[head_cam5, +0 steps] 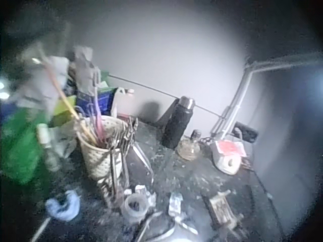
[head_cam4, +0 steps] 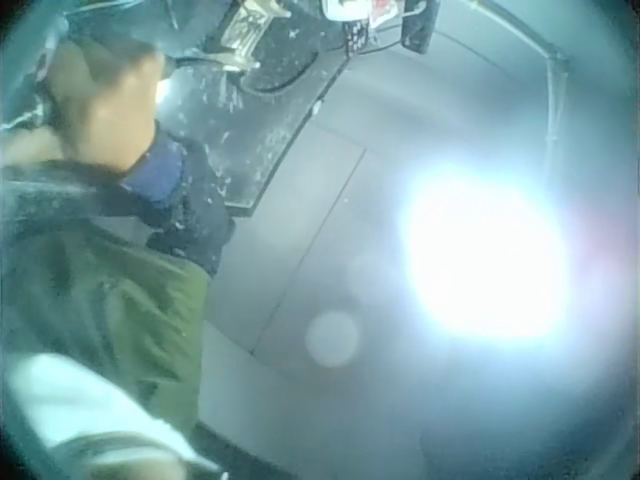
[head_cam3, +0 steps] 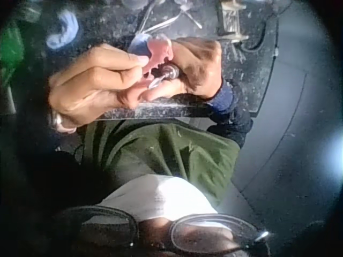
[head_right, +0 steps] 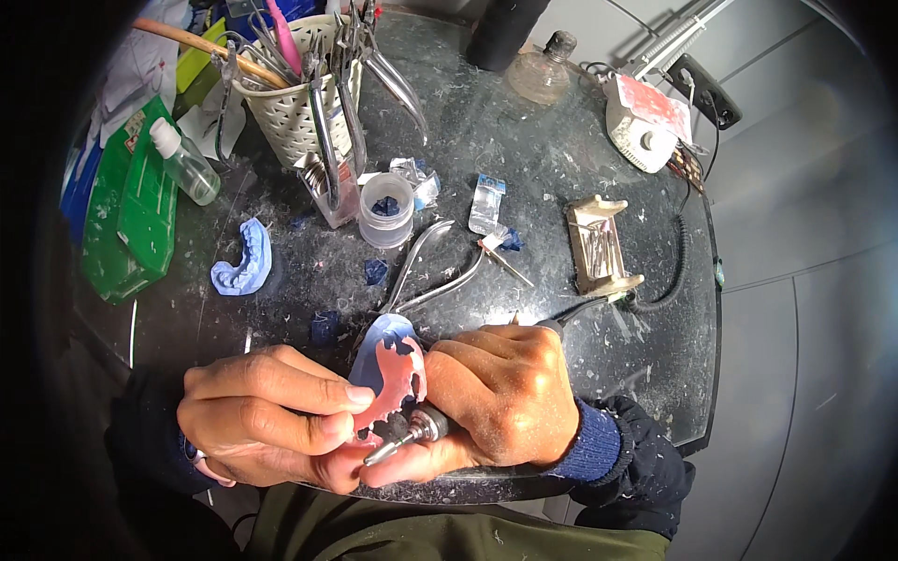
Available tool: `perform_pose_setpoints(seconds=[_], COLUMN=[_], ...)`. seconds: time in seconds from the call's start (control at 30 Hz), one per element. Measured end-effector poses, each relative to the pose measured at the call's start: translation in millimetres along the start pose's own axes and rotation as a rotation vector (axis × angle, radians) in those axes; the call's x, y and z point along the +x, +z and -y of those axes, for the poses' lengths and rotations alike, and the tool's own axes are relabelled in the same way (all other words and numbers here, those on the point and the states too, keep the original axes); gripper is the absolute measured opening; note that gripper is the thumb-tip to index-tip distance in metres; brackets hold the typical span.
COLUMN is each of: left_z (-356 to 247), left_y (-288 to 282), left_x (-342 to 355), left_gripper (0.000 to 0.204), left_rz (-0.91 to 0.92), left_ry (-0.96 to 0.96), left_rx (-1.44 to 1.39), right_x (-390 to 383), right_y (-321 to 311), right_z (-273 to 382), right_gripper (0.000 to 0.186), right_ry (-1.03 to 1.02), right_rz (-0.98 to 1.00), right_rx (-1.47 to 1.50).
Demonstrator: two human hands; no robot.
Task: The person uses a rotary tool to shape the edges of a pink dental prosthetic base, then marks a stone dental model with a blue pencil and fits the prosthetic onto the model.
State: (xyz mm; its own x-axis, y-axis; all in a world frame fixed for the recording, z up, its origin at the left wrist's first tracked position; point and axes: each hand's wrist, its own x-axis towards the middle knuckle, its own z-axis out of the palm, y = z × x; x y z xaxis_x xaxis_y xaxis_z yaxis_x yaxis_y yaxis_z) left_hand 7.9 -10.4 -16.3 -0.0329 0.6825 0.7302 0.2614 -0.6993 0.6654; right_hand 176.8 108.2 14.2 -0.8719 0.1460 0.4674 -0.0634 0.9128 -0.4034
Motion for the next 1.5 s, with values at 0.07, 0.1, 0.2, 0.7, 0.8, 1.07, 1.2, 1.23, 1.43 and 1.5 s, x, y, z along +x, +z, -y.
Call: perform_pose_setpoints(seconds=[0.07,0.1,0.2,0.7,0.8,1.07,1.2,1.23,1.43,1.5], left_z=[-1.3,-2.9,-2.8,-2.1,-7.2,-8.1,-3.8,-2.2,-7.8,-10.3], left_y=[0.8,0.5,-0.5,-0.3,-6.3,-11.9,-9.3,-9.1,-4.3,-1.6], left_x=[-0.1,-0.3,-1.9,2.3,4.9,15.4,13.4,11.0,11.8,14.0], left_gripper=[0.026,0.026,0.028,0.036,0.032,0.028,0.025,0.022,0.017,0.015], left_rz=[-0.016,-0.016,-0.018,-0.008,0.012,0.191,0.214,0.167,-0.067,-0.078], left_ry=[0.025,0.024,0.017,-0.009,-0.166,-1.052,-0.966,-0.952,-0.96,-0.913], left_rx=[0.01,0.016,0.03,0.031,-0.128,-1.008,-0.998,-1.041,-0.868,-0.83], right_x=[-1.2,-1.6,-1.2,0.1,1.6,-2.2,0.9,1.2,1.2,2.3], right_y=[1.0,1.1,-0.7,-12.8,-15.3,-21.9,-27.7,-22.3,-20.5,-18.6], right_z=[0.8,1.1,-1.1,-8.6,-4.7,-6.2,-0.4,4.4,3.5,7.5], right_gripper=[0.057,0.057,0.056,0.037,0.037,0.04,0.039,0.039,0.058,0.058], right_ry=[0.003,0.011,-0.016,-0.178,-0.19,-0.192,-0.151,-0.046,0.085,0.132], right_rz=[-0.007,-0.014,-0.006,-0.119,-0.141,-0.117,-0.025,-0.164,-0.142,-0.095], right_rx=[0.002,0.001,0.03,0.046,0.048,-0.007,-0.044,-0.018,-0.216,-0.278])
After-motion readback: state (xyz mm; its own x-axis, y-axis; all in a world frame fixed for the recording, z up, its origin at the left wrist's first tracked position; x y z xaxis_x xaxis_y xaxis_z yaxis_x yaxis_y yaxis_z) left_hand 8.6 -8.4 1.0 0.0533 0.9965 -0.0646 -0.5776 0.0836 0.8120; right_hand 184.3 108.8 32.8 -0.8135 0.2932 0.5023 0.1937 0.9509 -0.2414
